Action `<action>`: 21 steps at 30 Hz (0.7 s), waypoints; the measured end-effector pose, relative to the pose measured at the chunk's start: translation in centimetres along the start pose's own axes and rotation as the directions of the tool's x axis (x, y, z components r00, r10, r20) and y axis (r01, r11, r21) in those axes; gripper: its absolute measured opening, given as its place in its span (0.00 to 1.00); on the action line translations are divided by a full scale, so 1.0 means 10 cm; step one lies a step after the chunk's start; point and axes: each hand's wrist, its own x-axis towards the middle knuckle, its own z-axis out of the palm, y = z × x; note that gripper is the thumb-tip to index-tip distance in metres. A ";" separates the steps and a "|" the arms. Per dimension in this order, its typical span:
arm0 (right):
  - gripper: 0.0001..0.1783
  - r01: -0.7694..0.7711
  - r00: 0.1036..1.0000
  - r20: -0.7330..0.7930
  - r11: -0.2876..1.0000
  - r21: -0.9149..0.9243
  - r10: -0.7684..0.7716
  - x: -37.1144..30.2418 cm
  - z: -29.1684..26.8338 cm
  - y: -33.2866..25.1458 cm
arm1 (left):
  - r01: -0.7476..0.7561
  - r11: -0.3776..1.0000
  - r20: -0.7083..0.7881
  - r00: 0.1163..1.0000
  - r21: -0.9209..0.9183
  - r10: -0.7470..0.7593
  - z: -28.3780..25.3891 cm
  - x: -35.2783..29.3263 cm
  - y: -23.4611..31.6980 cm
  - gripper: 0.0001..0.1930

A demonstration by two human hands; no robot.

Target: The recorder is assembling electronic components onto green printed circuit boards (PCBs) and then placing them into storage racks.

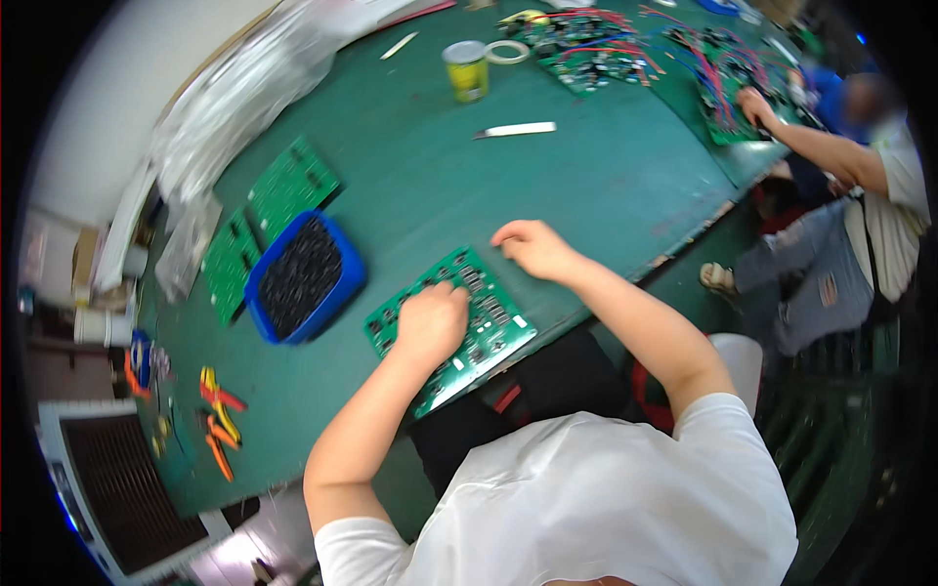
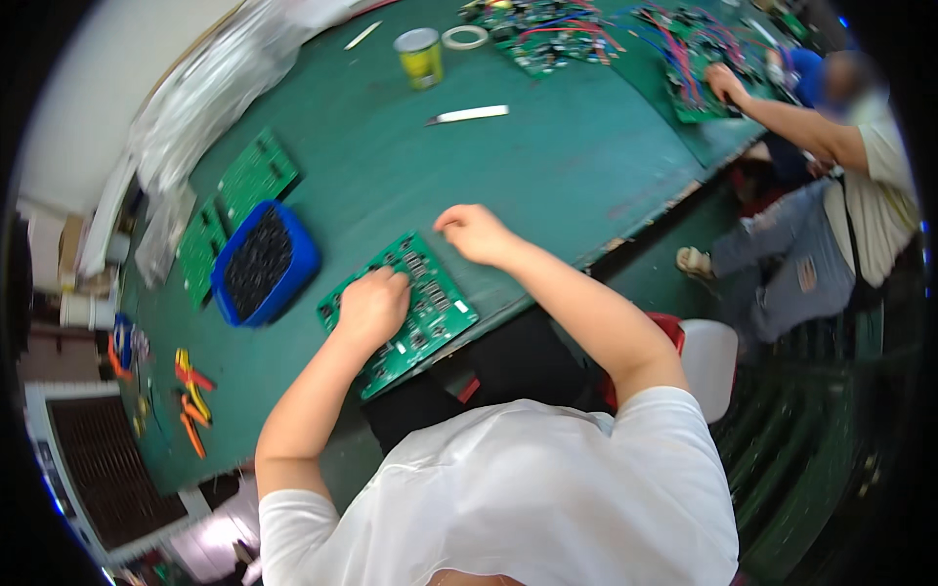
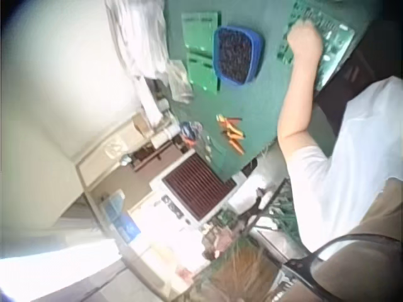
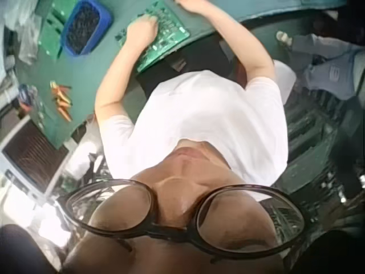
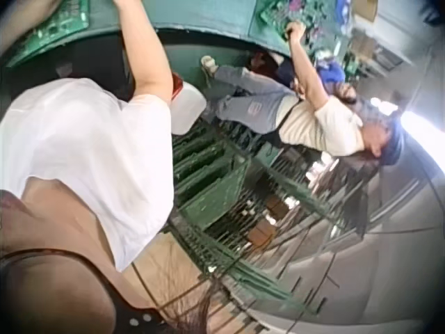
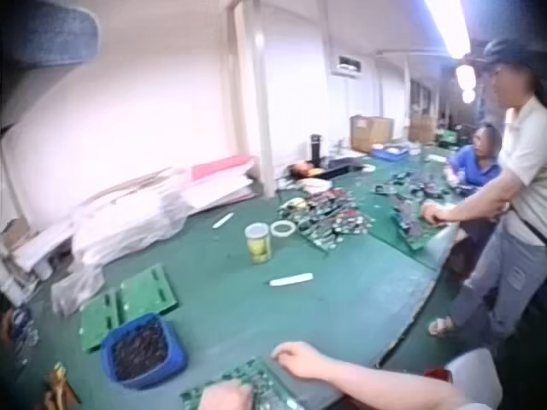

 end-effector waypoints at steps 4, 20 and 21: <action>0.09 -0.099 0.992 0.094 0.984 0.147 0.085 -0.08 0.13 -0.14 | 0.275 0.810 0.022 0.951 -0.518 -0.308 -0.11 -0.15 -0.22 0.09; 0.04 0.263 0.960 0.164 0.937 -0.232 -0.228 -0.12 0.27 -0.09 | 0.388 0.006 0.332 0.794 -0.921 -0.509 -0.26 -0.39 -0.41 0.06; 0.04 0.233 0.966 0.156 0.959 -0.161 -0.209 -0.12 0.26 -0.05 | 0.426 0.069 0.344 0.807 -0.902 -0.479 -0.25 -0.39 -0.39 0.05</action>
